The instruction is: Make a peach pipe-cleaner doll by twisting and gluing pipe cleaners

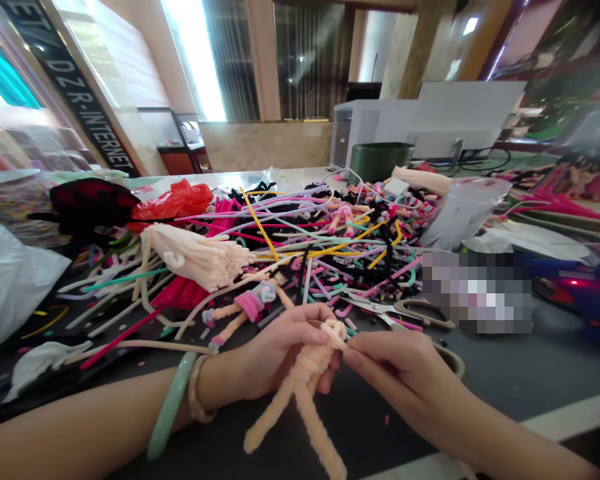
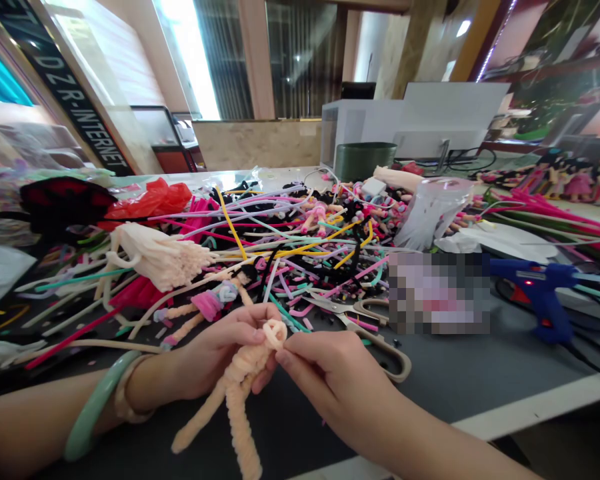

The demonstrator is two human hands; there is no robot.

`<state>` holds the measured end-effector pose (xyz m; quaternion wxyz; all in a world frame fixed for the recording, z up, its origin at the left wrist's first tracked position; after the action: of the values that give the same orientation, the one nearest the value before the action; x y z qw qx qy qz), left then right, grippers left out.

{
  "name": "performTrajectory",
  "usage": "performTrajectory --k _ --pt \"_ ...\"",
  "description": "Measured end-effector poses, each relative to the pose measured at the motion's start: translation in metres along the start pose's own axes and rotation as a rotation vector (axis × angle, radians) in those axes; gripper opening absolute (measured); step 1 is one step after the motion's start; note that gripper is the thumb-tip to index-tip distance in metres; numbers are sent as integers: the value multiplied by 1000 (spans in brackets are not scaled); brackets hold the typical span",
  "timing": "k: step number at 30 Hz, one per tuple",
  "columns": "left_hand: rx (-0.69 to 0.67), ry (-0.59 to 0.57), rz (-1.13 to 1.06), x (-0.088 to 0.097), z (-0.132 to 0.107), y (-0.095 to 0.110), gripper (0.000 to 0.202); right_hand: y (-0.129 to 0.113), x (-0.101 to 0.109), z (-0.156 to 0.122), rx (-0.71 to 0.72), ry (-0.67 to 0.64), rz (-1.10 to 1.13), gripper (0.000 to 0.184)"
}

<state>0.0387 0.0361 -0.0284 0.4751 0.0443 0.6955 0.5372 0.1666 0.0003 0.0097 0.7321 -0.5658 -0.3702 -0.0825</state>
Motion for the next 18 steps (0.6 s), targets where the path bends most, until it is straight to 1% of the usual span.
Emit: performTrajectory --k 2,4,10,14,18 --pt "-14 0 4 -1 0 1 14 -1 -1 0 22 -15 -3 30" --pt "-22 -4 -7 -2 -1 1 14 0 -1 0 14 -21 -11 31" --pt "-34 -23 -37 -5 -1 4 12 6 -2 1 -65 -25 -51 39" --pt "-25 -29 -41 -3 -2 3 12 7 -2 1 -103 -24 -17 40" --pt "-8 -64 -32 -3 -2 3 12 10 0 1 -153 1 11 39"
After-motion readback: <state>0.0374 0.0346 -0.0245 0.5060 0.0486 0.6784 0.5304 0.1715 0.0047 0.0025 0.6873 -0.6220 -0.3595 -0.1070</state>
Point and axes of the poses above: each hand's wrist, its own z-axis towards the middle knuckle, its own x-axis out of the back of the hand, y = z × x, the point moved 5 cm from there along z, towards the middle knuckle, and after that the axes turned 9 degrees about -x, right-handed, at the moved point
